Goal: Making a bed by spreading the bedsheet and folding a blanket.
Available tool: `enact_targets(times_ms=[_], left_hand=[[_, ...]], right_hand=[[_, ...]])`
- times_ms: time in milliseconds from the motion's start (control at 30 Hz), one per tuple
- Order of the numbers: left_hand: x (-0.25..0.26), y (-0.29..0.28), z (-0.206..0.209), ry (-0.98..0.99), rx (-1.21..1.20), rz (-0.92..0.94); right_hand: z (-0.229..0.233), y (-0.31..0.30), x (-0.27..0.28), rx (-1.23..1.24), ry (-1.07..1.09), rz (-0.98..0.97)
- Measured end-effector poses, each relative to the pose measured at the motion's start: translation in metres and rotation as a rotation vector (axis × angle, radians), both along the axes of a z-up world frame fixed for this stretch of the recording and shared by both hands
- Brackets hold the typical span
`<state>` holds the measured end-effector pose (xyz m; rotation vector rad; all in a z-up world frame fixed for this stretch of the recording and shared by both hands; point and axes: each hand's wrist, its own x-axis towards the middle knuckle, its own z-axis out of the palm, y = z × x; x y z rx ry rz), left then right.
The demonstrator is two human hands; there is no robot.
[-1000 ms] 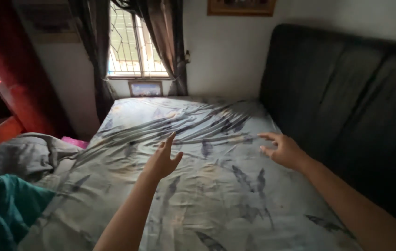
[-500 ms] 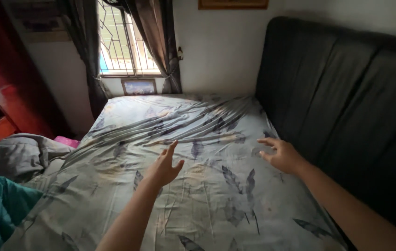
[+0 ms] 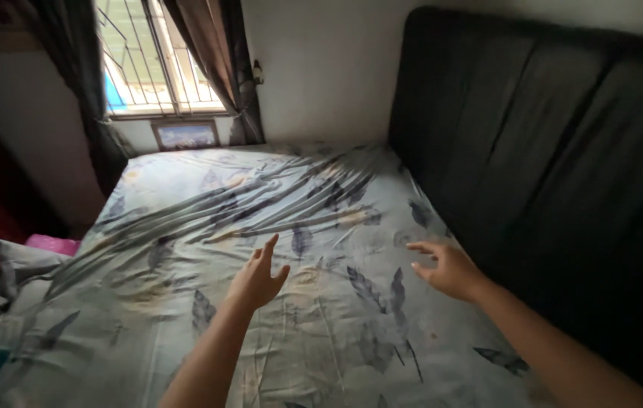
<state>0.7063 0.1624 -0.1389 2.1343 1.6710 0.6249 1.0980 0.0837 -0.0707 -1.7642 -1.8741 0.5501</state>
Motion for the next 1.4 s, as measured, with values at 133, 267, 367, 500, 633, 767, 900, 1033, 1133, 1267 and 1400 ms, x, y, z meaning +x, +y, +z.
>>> enact_targets(times_ms=[133, 267, 367, 500, 633, 767, 900, 1033, 1133, 1267, 1400], left_hand=[[0.007, 0.021, -0.012, -0.018, -0.013, 0.010], [0.019, 0.048, -0.038, 0.046, -0.049, 0.006], [0.027, 0.064, -0.056, 0.022, -0.027, 0.010], [0.037, 0.086, -0.089, 0.004, 0.031, 0.001], [0.051, 0.096, -0.127, 0.025, -0.021, 0.037], [0.061, 0.116, -0.198, 0.121, -0.096, 0.053], [0.070, 0.141, -0.256, 0.222, -0.184, 0.143], [0.080, 0.171, -0.310, 0.202, -0.140, 0.171], [0.094, 0.180, -0.346, 0.208, -0.263, 0.232], [0.115, 0.173, -0.414, 0.232, -0.357, 0.271], [0.161, 0.141, -0.430, 0.379, -0.647, 0.160]], right_hand=[[-0.013, 0.025, -0.007, -0.040, 0.024, 0.001], [-0.044, 0.051, -0.001, -0.047, -0.011, -0.004], [-0.072, 0.073, 0.011, -0.036, -0.022, 0.024], [-0.095, 0.088, 0.020, -0.110, -0.050, -0.014], [-0.138, 0.104, 0.043, -0.151, -0.072, -0.050], [-0.188, 0.122, 0.067, -0.220, -0.038, -0.047], [-0.241, 0.157, 0.077, -0.197, 0.001, -0.020], [-0.285, 0.197, 0.079, -0.184, 0.032, -0.072], [-0.348, 0.218, 0.086, -0.126, -0.058, -0.073], [-0.482, 0.222, 0.103, -0.276, -0.165, -0.014], [-0.525, 0.200, 0.111, -0.687, -0.294, 0.064]])
